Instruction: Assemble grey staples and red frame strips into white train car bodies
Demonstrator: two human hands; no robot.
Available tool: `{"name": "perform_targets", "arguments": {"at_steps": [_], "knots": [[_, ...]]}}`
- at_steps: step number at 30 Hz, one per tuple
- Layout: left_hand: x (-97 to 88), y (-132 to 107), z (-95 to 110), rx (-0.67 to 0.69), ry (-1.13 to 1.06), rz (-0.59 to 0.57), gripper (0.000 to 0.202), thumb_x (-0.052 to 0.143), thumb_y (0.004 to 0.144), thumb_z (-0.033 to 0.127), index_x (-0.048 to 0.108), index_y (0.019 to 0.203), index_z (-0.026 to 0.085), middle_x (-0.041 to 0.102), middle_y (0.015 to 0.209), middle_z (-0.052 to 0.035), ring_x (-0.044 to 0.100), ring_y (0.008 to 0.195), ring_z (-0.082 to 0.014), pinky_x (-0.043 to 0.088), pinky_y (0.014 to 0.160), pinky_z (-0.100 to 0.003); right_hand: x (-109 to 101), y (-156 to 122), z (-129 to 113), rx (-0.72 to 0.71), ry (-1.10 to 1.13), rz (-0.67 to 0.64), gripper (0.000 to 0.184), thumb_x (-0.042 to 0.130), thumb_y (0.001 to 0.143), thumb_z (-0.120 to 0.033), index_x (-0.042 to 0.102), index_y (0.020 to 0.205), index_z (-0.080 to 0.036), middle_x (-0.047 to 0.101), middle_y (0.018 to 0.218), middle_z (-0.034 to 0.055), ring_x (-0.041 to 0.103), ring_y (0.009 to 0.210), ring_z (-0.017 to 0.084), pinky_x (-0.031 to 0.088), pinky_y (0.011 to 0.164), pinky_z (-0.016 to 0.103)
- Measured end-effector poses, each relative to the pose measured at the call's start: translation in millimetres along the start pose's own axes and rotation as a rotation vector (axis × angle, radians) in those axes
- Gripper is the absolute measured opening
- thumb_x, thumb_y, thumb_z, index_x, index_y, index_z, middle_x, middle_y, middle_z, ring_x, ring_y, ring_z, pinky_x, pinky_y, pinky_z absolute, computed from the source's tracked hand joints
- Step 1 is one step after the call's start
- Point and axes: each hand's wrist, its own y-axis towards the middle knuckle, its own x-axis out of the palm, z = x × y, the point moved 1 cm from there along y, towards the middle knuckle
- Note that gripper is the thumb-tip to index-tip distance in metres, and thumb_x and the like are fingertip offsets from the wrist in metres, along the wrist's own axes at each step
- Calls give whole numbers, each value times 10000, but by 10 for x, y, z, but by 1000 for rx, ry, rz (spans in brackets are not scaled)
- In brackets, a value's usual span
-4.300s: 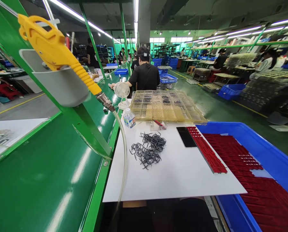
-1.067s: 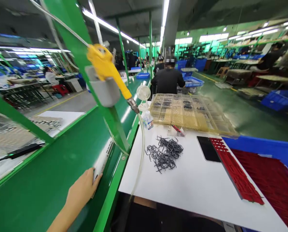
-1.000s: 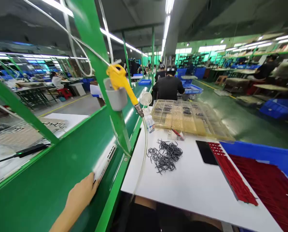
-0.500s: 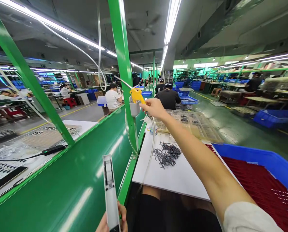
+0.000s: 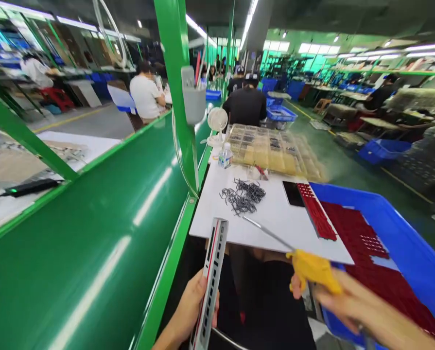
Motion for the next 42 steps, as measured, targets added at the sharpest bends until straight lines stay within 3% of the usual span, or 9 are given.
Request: {"name": "perform_targets", "arguments": {"at_steps": [2,5,12,18,22,26,34,38,42], "knots": [[11,-18,42,-24,129,-29,809,622,883,995,617,1080,210,676,659,-3,633,423,-165,463,402,-224,335,-334,446,150,42,-157,598,541,948,-876,866,1112,-402,858,1085,127,850,945,345,739,754,448],[54,-28,100,-34,266,-75,797,535,951,973,635,1091,195,646,630,12,637,430,-163,455,404,-213,548,-581,675,256,51,-222,670,553,984,-857,822,1286,-323,846,1227,106,808,1192,347,684,1065,477],[86,-86,138,-8,419,-156,724,476,1041,890,647,958,191,626,638,3,651,455,-151,436,411,-198,644,-577,623,232,-25,-190,633,550,1018,-793,779,1343,-301,840,1270,101,801,1172,322,676,1005,388],[21,-93,217,8,428,-91,730,475,1036,893,650,998,186,626,643,8,641,455,-156,452,412,-212,965,-640,492,130,-148,-613,246,676,1002,-517,774,973,-294,835,966,28,803,885,275,621,797,327],[19,-88,213,-13,435,-90,717,451,1050,883,619,975,189,645,673,-2,678,468,-169,430,394,-206,915,-610,517,160,-115,-434,401,509,1082,-609,766,1125,-304,844,1143,79,815,1029,302,628,828,345],[1,-83,218,-2,450,-60,709,450,1059,870,616,959,188,614,625,18,659,451,-162,438,402,-207,887,-644,534,140,-149,-627,305,615,1031,-573,757,990,-305,830,997,42,798,895,292,608,785,353],[-43,-88,216,-10,478,-77,688,435,1092,824,630,960,178,641,646,9,679,459,-159,423,404,-192,795,-592,512,142,-118,-583,372,567,1086,-598,727,1014,-271,792,980,50,756,895,273,564,796,348],[-59,-88,209,-28,476,-58,704,422,1088,836,643,1010,172,659,652,7,692,457,-165,442,412,-191,720,-492,488,140,-90,-408,436,458,1147,-609,696,1062,-254,738,878,33,695,766,235,512,725,332],[-66,-87,219,-39,466,-46,719,449,1067,857,647,1013,168,656,647,6,689,456,-166,446,412,-193,696,-451,491,106,-98,-485,424,514,1130,-618,701,998,-261,753,885,37,704,784,237,508,723,330]]}}
